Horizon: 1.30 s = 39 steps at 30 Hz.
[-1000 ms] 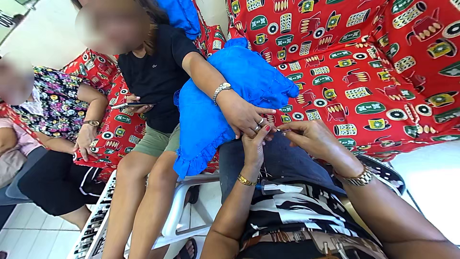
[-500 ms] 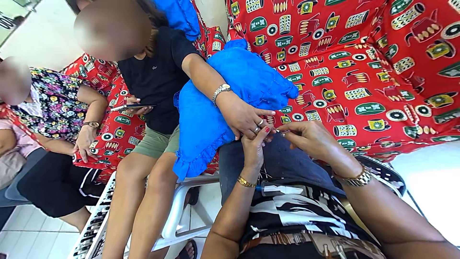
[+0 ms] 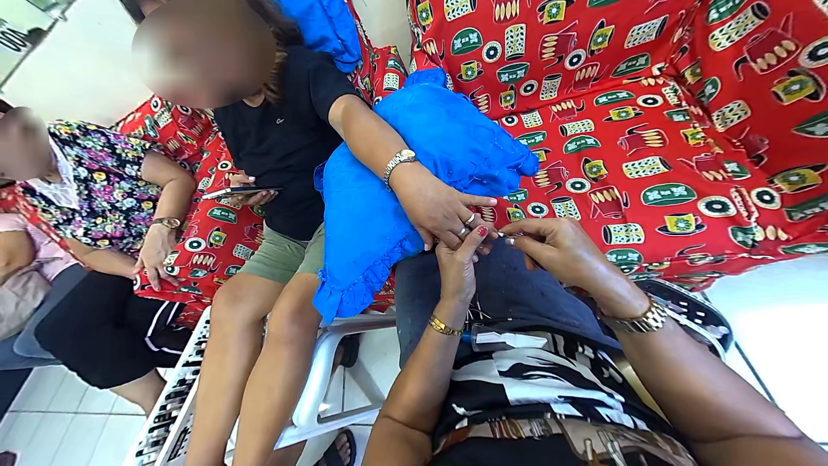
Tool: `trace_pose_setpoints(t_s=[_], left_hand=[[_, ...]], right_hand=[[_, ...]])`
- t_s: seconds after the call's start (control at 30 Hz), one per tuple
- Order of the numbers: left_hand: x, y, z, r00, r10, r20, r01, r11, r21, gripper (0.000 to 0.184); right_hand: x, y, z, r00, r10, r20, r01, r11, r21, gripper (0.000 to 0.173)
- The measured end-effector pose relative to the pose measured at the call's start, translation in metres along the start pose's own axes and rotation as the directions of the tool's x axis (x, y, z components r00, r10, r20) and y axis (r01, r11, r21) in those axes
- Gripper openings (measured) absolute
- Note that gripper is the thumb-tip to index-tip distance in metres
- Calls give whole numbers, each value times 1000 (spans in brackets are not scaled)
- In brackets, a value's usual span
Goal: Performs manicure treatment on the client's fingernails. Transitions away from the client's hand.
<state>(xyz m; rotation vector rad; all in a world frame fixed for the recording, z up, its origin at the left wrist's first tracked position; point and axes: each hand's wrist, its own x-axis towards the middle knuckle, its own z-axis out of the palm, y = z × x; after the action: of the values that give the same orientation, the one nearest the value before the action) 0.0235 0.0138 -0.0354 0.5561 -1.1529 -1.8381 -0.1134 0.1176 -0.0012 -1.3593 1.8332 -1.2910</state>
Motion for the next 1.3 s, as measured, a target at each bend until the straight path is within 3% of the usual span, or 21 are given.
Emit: trace_pose_setpoints(t_s=[0.23,0.43,0.7,0.8,1.03,1.17,1.3], left_hand=[[1,-1,-1,1000,4,5,-4,1000,-14,6],[1,0,0,1000,-17,13,17,999,-44,5],[1,2,2,999,-39,17,40,996,-76,7],[2,3,2,998,-60,29,62,994,-86,7],[6,9,0,997,-70,19,70,998,-4,16],[7,11,0,998,-61,14,60,996,61,19],[7,12,2,997,-70,16,69,996,62,15]], right_hand=[[3,11,2,996,71,61,-86,953,289,18],[4,17,5,983,126,130,-180,766,618,21],[5,32,5,964,126,235,-261,629,733,27],[2,41,3,971,58,233,-220,603,767,28],[-2,44,-7,969,56,241,-216,664,716,49],[-3,42,-9,974,-28,224,-115,793,598,27],[-11,31,-4,992,-130,6,126,970,208,16]])
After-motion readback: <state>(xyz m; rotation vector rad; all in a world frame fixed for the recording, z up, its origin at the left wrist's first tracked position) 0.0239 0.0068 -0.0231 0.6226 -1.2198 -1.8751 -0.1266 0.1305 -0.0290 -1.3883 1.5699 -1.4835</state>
